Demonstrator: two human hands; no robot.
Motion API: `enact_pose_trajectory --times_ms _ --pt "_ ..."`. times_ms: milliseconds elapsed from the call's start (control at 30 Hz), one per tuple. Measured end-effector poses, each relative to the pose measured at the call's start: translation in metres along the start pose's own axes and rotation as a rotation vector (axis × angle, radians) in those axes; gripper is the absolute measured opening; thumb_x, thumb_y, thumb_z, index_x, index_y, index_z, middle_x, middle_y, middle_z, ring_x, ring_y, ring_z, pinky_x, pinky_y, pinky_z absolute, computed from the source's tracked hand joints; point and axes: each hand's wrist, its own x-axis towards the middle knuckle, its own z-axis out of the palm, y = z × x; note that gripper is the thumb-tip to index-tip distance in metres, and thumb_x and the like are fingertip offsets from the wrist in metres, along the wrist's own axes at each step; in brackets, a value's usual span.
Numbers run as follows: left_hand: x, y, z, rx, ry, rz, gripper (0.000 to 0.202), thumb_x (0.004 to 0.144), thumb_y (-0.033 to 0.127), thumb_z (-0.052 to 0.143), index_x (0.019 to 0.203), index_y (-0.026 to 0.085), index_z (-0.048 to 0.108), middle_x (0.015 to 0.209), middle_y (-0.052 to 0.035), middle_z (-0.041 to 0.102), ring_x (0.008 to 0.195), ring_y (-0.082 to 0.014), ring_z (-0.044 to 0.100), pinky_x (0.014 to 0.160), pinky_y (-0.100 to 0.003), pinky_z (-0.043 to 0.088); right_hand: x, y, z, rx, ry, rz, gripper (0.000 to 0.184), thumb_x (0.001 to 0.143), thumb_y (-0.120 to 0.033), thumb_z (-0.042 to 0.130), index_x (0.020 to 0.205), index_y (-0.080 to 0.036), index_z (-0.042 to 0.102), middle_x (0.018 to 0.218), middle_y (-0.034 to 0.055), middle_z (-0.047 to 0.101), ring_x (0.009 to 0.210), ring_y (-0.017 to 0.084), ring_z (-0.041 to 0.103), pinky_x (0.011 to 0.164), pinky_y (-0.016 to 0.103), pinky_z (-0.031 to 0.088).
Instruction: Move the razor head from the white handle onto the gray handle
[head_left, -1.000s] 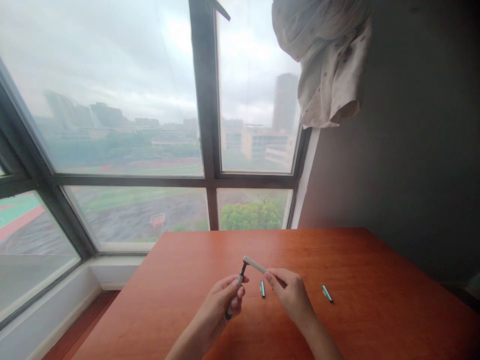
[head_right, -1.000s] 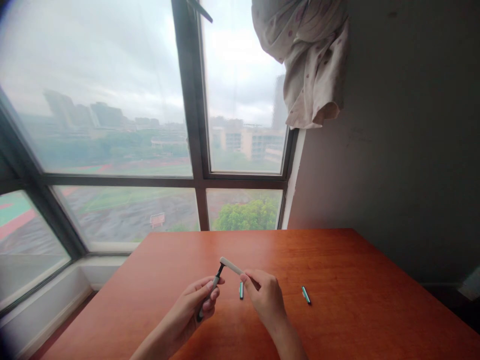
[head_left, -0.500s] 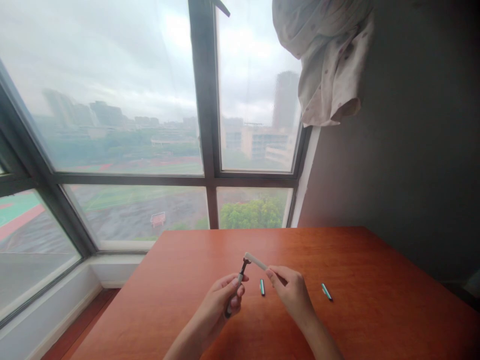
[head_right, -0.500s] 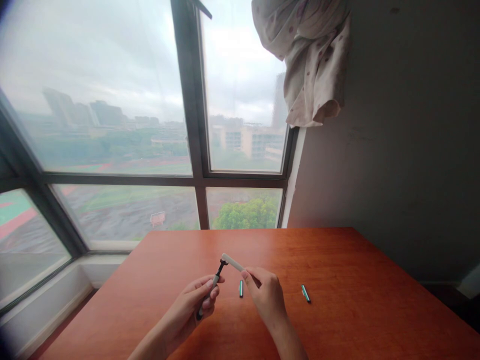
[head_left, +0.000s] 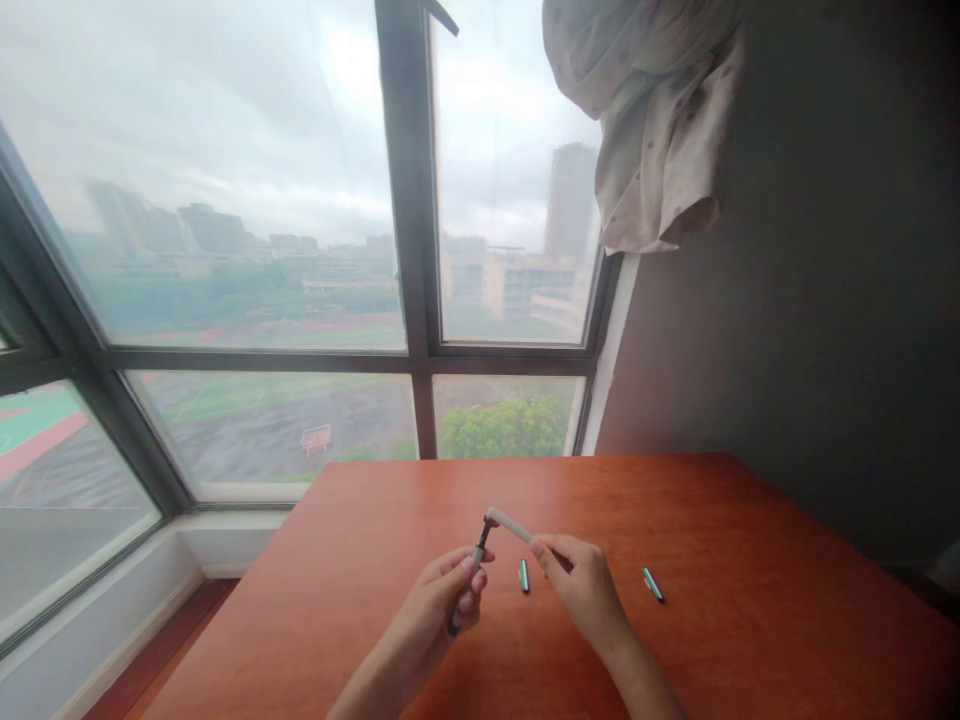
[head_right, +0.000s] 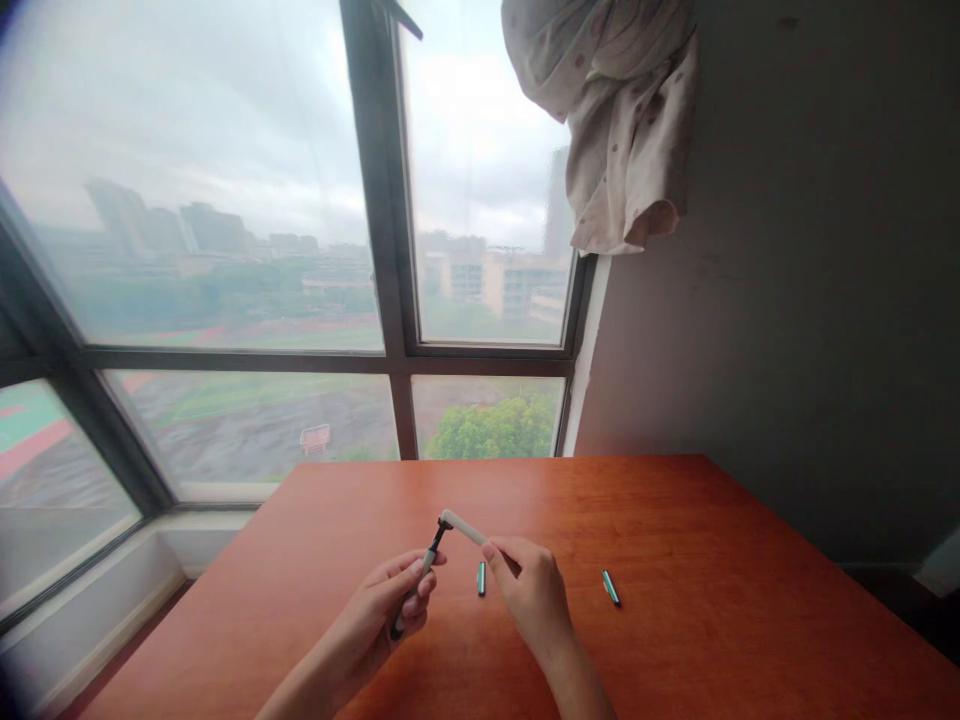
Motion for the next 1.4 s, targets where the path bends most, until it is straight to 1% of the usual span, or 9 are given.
enact_pose_trajectory --times_ms 267,400,567,700,867,933,1100,1267,1400 --pt "0.0 0.0007 0.0 -0.001 0.021 0.032 0.031 0.069 0.032 0.079 0.091 0.012 0.067 0.063 0.003 0.05 0.046 -0.0024 0.035 0.045 -0.017 0.022 0.0012 -0.001 -0.0023 0.018 0.0 0.019 0.051 0.092 -0.052 0.042 0.081 -0.015 0.076 0.065 0.0049 0.068 0.059 0.017 0.06 0.054 0.022 0.04" --pt "0.0004 0.0016 0.0 -0.007 0.008 0.031 0.031 0.069 0.032 0.079 0.09 0.012 0.067 0.063 0.0032 0.05 0.046 -0.0028 0.035 0.045 -0.018 0.021 0.0009 -0.0018 -0.0026 0.02 0.006 0.019 0.048 0.093 -0.049 0.042 0.081 -0.016 0.075 0.066 0.0051 0.068 0.06 0.017 0.059 0.054 0.022 0.039" --pt "-0.0007 0.0032 0.0006 -0.027 -0.009 0.023 0.03 0.07 0.03 0.078 0.091 0.013 0.066 0.063 0.0033 0.05 0.046 -0.0031 0.035 0.044 -0.018 0.02 0.0006 -0.001 -0.0013 0.045 -0.007 0.015 0.049 0.093 -0.05 0.042 0.08 -0.015 0.074 0.062 0.0041 0.065 0.058 0.017 0.058 0.053 0.022 0.039" --pt "-0.0011 0.0043 0.0008 -0.047 -0.048 -0.007 0.029 0.071 0.029 0.077 0.091 0.012 0.066 0.063 0.0028 0.05 0.046 -0.0033 0.035 0.045 -0.019 0.02 0.0014 0.0004 -0.0016 0.007 0.018 0.029 0.053 0.092 -0.053 0.04 0.077 -0.015 0.073 0.061 0.0045 0.064 0.057 0.017 0.055 0.053 0.022 0.037" --pt "0.0004 0.0038 -0.001 -0.083 -0.029 -0.002 0.028 0.071 0.027 0.077 0.092 0.011 0.066 0.063 0.0027 0.05 0.046 -0.003 0.035 0.045 -0.018 0.019 0.0015 -0.0015 -0.0021 0.058 0.006 0.024 0.054 0.093 -0.053 0.04 0.076 -0.014 0.073 0.058 0.0026 0.06 0.056 0.015 0.054 0.052 0.021 0.037" --pt "0.0008 0.0034 -0.0018 -0.092 -0.031 -0.005 0.028 0.071 0.027 0.076 0.091 0.011 0.066 0.063 0.0025 0.05 0.046 -0.0029 0.034 0.045 -0.018 0.019 0.0012 -0.0019 -0.0016 0.062 -0.009 0.005 0.052 0.093 -0.052 0.042 0.076 -0.014 0.073 0.059 0.0026 0.062 0.056 0.015 0.055 0.051 0.021 0.037" --pt "-0.0001 0.0034 -0.0015 -0.093 -0.043 -0.017 0.027 0.072 0.026 0.076 0.091 0.011 0.066 0.064 0.0024 0.05 0.046 -0.0027 0.035 0.045 -0.018 0.018 0.0011 0.0015 -0.0002 0.037 0.008 -0.006 0.05 0.092 -0.051 0.043 0.079 -0.015 0.075 0.062 0.0038 0.066 0.057 0.016 0.058 0.052 0.021 0.039" --pt "-0.0008 0.0044 -0.0009 -0.089 -0.04 -0.016 0.027 0.072 0.026 0.076 0.092 0.011 0.066 0.064 0.0025 0.05 0.047 -0.0027 0.033 0.045 -0.018 0.019 0.0015 0.0038 -0.0005 0.001 0.039 0.006 0.049 0.093 -0.05 0.042 0.081 -0.016 0.075 0.062 0.0041 0.065 0.058 0.017 0.057 0.054 0.022 0.039" --pt "0.0002 0.0037 -0.0023 -0.081 -0.053 -0.011 0.027 0.073 0.027 0.076 0.093 0.011 0.066 0.064 0.0029 0.049 0.047 -0.0027 0.032 0.045 -0.019 0.02 0.0014 0.001 -0.0007 0.027 -0.009 -0.021 0.045 0.093 -0.047 0.043 0.082 -0.016 0.075 0.065 0.0041 0.066 0.059 0.016 0.058 0.055 0.021 0.039"
